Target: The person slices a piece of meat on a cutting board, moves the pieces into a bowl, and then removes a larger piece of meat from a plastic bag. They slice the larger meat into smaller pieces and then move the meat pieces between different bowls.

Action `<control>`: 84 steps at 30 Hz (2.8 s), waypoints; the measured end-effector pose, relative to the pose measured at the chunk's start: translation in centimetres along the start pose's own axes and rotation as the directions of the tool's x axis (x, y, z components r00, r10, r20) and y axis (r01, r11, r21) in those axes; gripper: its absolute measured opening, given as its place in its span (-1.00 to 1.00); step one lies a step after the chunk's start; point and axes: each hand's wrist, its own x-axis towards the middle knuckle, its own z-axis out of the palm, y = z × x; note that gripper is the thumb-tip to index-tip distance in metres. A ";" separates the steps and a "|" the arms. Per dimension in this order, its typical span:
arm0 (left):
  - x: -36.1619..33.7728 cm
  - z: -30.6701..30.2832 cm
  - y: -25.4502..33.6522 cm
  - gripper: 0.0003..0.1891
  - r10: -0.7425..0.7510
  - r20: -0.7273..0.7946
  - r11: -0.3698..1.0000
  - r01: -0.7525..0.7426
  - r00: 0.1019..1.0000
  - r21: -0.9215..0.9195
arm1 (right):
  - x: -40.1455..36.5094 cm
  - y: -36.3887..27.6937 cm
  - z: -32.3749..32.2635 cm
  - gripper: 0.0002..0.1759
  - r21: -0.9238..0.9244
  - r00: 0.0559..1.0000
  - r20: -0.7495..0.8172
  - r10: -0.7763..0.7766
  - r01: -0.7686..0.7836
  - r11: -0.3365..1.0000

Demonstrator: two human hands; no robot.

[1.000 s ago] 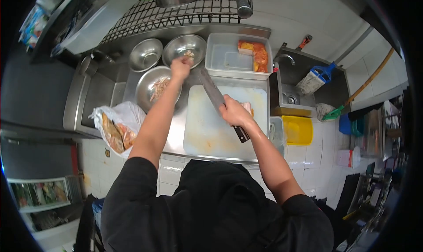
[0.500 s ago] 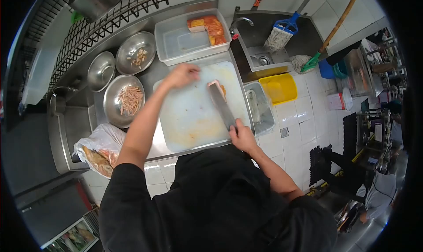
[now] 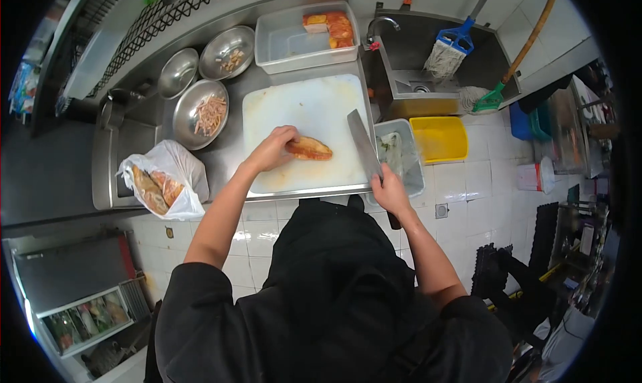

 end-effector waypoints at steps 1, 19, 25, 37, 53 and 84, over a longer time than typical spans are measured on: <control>-1.1 0.4 0.4 -0.49 -0.010 -0.006 1.000 0.010 1.000 0.001 | 0.1 -0.2 0.0 -0.76 -0.025 0.999 0.036 -0.005 0.006 1.000; -2.5 2.2 -0.9 -0.27 -0.369 -0.145 0.926 0.377 0.918 0.031 | 2.0 -6.0 5.4 -0.72 -0.199 0.954 0.301 -0.010 0.073 0.977; -3.3 0.1 -1.5 -0.43 -0.346 -0.054 0.886 0.308 0.937 -0.347 | 2.2 -7.5 5.8 -0.71 -0.118 0.960 0.276 0.040 -0.007 0.993; -1.2 4.1 -3.5 -0.72 -0.679 -0.206 0.472 0.204 0.704 -0.858 | 0.1 -11.1 7.8 -0.75 -0.258 0.961 0.274 0.027 0.046 0.965; 0.2 7.7 -1.1 -0.65 -0.701 -0.537 0.704 0.339 0.469 -0.623 | 2.5 -14.7 8.9 -0.75 -0.245 0.974 0.228 0.005 0.053 0.968; 0.3 8.5 -1.7 -0.82 -0.541 -0.665 0.834 0.225 0.515 -0.504 | 4.3 -21.6 7.6 -0.71 -0.419 0.867 0.448 0.220 -0.014 0.908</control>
